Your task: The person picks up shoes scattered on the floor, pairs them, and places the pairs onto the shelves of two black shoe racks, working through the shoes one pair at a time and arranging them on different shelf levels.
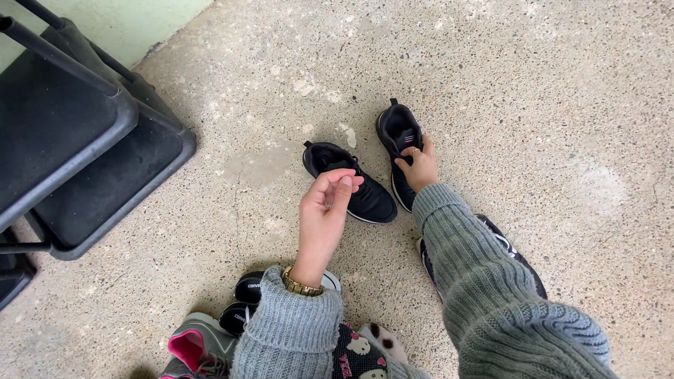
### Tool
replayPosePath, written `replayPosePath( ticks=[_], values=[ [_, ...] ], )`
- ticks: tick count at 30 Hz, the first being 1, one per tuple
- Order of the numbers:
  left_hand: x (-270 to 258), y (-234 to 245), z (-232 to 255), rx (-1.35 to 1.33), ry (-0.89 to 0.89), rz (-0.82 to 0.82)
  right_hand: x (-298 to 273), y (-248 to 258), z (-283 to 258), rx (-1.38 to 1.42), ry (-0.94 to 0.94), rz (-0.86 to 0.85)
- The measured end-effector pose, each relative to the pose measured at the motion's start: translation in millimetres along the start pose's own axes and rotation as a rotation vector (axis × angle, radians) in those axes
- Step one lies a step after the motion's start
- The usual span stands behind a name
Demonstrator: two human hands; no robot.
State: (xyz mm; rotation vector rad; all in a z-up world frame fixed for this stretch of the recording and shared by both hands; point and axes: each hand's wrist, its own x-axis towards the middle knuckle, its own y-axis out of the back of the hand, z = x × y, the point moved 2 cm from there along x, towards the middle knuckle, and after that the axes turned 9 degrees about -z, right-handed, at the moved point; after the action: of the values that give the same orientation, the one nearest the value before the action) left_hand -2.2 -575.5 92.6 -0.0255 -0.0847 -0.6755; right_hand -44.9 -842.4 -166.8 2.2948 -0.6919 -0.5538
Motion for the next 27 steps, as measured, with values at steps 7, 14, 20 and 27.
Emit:
replayPosePath(
  ticks=[7, 14, 20, 27],
  values=[
    [1.9, -2.0, -9.1, -0.018, 0.03, -0.001, 14.6, 11.4, 38.8, 0.092, 0.021, 0.17],
    [4.4, -20.0, -3.5, 0.014, 0.046, -0.048, -52.3, 113.9, -66.2, 0.368, 0.198, 0.245],
    [8.0, -30.1, -27.0, 0.083, 0.089, -0.075, -87.1, 167.4, -132.0, 0.441, 0.359, 0.344],
    [3.6, -47.9, -3.7, 0.05, 0.223, -0.248, -129.4, 188.5, -186.9, 0.474, 0.423, 0.402]
  ],
)
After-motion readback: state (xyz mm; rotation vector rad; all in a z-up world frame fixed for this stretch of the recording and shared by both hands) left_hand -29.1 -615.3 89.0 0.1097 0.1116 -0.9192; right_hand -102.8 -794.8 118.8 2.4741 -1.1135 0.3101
